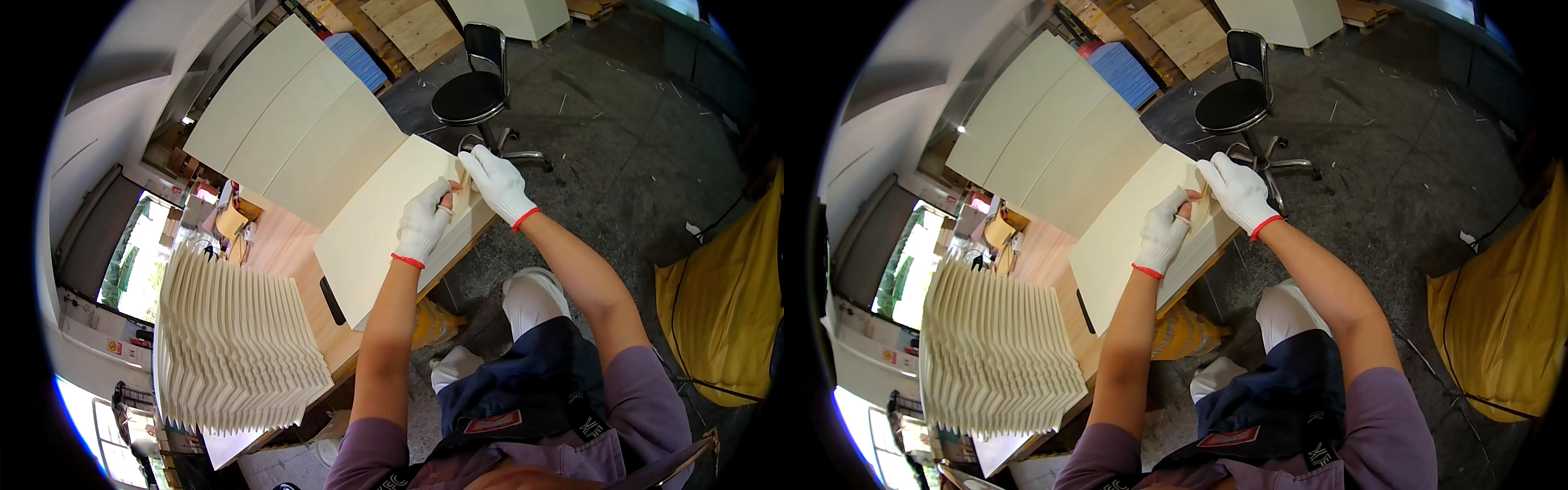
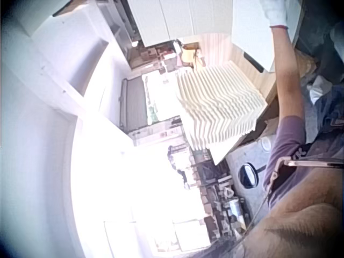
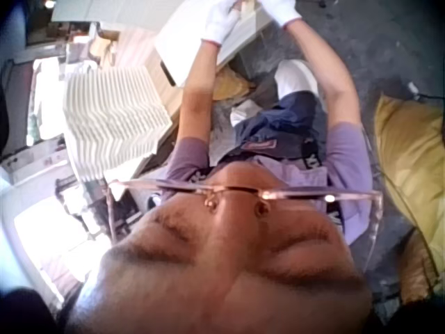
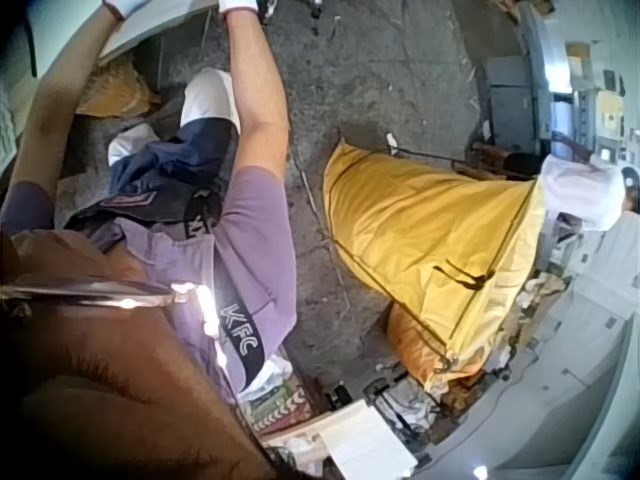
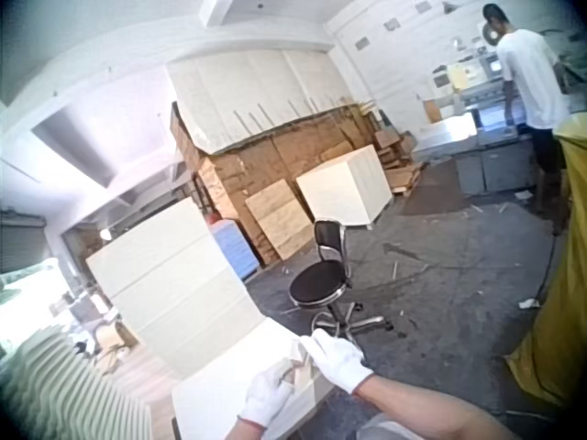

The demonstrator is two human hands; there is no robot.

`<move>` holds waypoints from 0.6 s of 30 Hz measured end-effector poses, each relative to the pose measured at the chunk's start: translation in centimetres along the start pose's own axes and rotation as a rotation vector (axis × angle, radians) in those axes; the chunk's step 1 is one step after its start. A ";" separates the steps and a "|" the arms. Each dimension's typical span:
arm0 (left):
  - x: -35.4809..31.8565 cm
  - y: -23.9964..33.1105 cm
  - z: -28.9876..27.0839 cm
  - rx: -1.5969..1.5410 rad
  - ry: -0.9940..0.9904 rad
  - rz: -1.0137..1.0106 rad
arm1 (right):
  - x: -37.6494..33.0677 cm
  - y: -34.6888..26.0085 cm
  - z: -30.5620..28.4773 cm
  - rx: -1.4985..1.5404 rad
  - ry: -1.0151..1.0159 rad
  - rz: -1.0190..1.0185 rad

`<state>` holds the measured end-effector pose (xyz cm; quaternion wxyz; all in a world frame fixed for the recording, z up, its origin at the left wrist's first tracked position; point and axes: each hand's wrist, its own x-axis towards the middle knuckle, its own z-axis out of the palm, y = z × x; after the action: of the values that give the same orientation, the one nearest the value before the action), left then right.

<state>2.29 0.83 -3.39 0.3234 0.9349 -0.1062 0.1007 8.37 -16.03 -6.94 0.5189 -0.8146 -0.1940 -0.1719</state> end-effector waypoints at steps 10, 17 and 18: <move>-0.1 1.0 0.0 0.063 0.046 -0.050 | 0.0 0.1 0.1 0.034 -0.001 0.047; -0.7 1.9 0.6 0.269 0.074 0.092 | -0.1 -0.8 -2.2 -0.015 -0.080 0.094; -1.0 1.7 0.5 0.353 0.098 0.138 | -0.2 -1.2 -3.1 -0.041 -0.113 0.139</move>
<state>0.90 -0.68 -3.02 0.1517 0.9615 -0.1348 0.1851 7.33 -18.41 -4.87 0.5009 -0.8450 -0.1624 -0.0934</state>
